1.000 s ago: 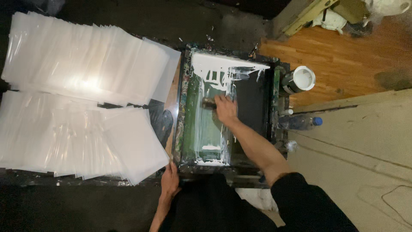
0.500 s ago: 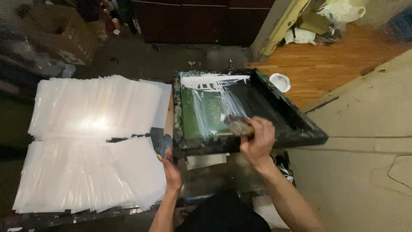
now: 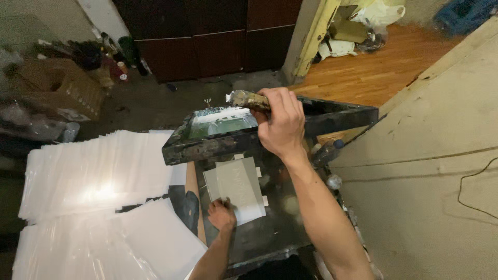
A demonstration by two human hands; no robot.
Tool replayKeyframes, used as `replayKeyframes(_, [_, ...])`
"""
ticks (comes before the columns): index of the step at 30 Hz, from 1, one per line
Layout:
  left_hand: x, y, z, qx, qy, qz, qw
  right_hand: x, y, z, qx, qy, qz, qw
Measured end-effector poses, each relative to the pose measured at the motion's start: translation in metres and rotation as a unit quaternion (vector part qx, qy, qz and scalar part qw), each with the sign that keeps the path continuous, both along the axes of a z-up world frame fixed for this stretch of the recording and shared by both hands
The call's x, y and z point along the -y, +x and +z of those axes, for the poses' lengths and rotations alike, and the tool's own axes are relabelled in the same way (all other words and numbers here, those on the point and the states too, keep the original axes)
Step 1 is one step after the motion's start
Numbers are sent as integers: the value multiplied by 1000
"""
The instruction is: The person performs screen printing by placing a sheet of paper under a screen, applying white ink with a squeegee, and pulling the ink across the screen. They then lift the screen to reveal the printed paper and place it on a stack.
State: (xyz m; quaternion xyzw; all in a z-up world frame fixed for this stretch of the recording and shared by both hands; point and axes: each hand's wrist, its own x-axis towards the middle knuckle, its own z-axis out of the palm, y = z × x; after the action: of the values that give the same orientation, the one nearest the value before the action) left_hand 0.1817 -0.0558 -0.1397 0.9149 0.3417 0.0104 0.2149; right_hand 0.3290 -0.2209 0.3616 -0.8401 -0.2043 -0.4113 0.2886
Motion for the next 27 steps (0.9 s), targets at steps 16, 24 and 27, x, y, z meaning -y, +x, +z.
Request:
replayKeyframes(16, [-292,-226,90,269,-101,317,904,3,54,25,7,-112,65,992])
replayKeyframes(24, [-157,-190,75,131,68,-91,985,9,35,25,-3,-107,35,994])
replayKeyframes(27, [-69,-130,66,129,99,-255,953,7,30,23,17,-103,16,994])
